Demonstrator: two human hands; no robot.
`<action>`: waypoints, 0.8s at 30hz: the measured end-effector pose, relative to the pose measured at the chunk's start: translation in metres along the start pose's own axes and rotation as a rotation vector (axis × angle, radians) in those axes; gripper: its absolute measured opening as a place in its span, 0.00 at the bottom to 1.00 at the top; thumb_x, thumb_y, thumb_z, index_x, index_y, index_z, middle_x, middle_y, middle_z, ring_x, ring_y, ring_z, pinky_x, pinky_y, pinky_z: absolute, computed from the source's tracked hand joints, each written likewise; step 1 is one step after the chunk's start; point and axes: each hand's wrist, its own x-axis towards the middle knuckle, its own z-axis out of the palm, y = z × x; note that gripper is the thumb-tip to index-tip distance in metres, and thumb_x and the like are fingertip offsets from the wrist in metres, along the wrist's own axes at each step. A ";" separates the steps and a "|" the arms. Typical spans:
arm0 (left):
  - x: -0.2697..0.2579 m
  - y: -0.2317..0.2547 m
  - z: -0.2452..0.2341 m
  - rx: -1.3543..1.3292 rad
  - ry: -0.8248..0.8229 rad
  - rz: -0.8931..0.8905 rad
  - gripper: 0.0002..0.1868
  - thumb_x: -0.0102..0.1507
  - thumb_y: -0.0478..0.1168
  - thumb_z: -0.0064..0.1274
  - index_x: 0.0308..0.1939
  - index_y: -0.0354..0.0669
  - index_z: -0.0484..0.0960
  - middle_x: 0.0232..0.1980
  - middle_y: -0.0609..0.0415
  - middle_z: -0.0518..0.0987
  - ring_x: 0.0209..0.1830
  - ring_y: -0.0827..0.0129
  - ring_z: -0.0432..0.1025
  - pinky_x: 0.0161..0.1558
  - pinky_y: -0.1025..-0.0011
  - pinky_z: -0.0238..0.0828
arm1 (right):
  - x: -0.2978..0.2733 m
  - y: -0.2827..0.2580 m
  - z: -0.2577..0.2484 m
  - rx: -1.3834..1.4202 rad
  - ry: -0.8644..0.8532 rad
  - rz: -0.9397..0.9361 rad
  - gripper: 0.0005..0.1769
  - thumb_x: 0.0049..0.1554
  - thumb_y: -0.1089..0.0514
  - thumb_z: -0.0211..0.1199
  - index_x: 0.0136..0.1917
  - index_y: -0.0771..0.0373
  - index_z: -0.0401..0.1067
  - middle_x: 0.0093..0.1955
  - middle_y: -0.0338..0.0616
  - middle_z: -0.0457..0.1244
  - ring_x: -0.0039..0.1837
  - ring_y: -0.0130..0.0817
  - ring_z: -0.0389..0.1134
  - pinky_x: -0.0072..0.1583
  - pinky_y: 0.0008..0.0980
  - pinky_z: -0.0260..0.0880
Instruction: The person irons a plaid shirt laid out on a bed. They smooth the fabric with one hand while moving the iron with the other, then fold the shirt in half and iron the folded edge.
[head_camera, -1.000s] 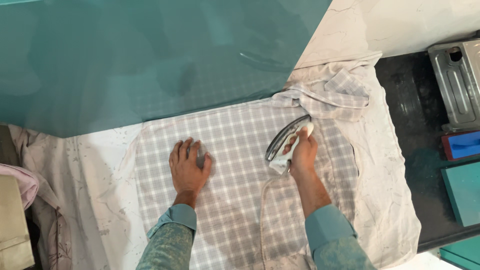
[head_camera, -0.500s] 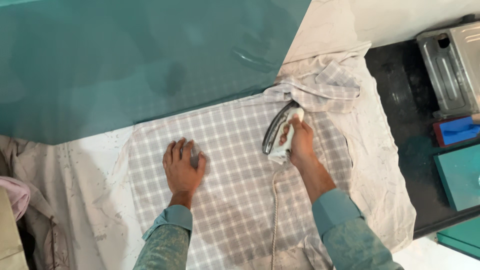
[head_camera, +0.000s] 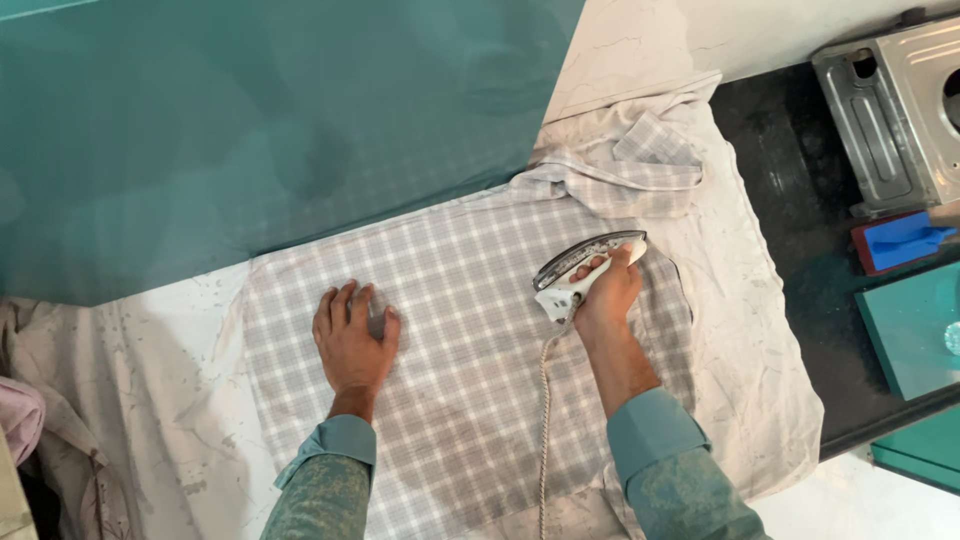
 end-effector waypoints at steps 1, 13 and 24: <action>-0.001 0.000 0.000 0.001 -0.001 0.001 0.24 0.67 0.56 0.50 0.63 0.52 0.78 0.72 0.53 0.68 0.78 0.53 0.54 0.77 0.50 0.49 | -0.001 0.001 -0.002 -0.010 -0.014 0.009 0.14 0.69 0.47 0.48 0.51 0.60 0.60 0.34 0.39 0.57 0.33 0.31 0.60 0.36 0.36 0.66; -0.001 -0.002 0.002 0.005 -0.007 0.000 0.24 0.67 0.56 0.50 0.63 0.51 0.78 0.72 0.52 0.69 0.78 0.53 0.54 0.77 0.50 0.49 | 0.009 -0.008 0.009 -0.076 -0.033 0.084 0.16 0.69 0.46 0.47 0.53 0.61 0.60 0.36 0.40 0.58 0.33 0.30 0.59 0.36 0.34 0.66; -0.004 -0.001 0.000 -0.004 -0.004 0.006 0.24 0.68 0.56 0.49 0.63 0.50 0.78 0.73 0.52 0.69 0.78 0.53 0.55 0.77 0.51 0.51 | 0.019 -0.017 0.018 -0.221 -0.173 0.080 0.14 0.68 0.48 0.50 0.50 0.61 0.62 0.35 0.39 0.58 0.32 0.30 0.59 0.35 0.35 0.65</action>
